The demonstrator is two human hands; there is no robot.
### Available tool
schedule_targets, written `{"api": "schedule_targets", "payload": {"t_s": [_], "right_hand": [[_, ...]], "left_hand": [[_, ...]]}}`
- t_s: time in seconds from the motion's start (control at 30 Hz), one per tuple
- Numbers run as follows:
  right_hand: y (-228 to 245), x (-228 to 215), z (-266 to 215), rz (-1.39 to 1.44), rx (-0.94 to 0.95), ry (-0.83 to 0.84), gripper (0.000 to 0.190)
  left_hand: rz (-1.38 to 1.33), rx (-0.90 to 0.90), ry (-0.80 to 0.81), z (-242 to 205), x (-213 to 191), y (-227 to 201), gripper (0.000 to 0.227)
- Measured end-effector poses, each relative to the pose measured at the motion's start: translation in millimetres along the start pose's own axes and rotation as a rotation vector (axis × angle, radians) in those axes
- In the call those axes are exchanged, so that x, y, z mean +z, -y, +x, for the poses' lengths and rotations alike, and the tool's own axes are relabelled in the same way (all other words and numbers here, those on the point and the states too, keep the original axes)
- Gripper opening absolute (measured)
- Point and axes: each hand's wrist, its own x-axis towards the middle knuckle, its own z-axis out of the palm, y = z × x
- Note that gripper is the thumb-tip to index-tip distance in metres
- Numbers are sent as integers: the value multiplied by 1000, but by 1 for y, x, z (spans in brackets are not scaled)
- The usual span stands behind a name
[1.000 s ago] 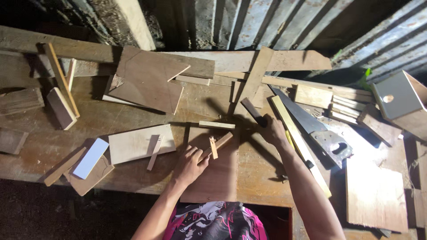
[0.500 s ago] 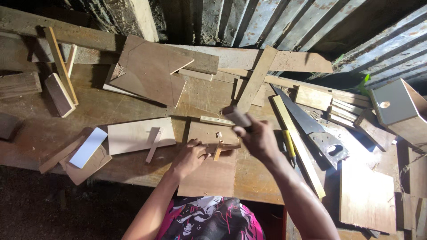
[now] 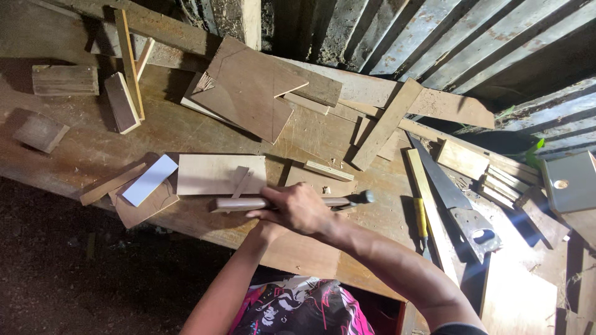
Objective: The person assembles a small wooden structure by aligning pieces and hammering nails into place. They repeatedly reposition the components, tap them with a hammer, and adjust the alignment to secure the joints.
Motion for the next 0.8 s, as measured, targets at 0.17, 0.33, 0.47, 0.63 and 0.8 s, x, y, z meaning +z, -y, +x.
{"api": "schedule_targets", "payload": {"t_s": [0.17,0.33,0.47,0.63,0.8], "right_hand": [[4,11,14,9,35,10,43],[6,49,13,-35,-29,-26,38],[6,59,15,-52,-44,60,44],[-62,-45,-15,353,69,-228,24],[-67,-45,-47,556,27,-353,25]], "left_hand": [[-234,88,-84,-2,17,16,47],[-43,50,-128,-13,5,3,43],[197,126,-209,-27,-12,-12,41],[455,400,-340,-8,-31,-51,39],[504,397,-268,-3,-61,-79,38]]}}
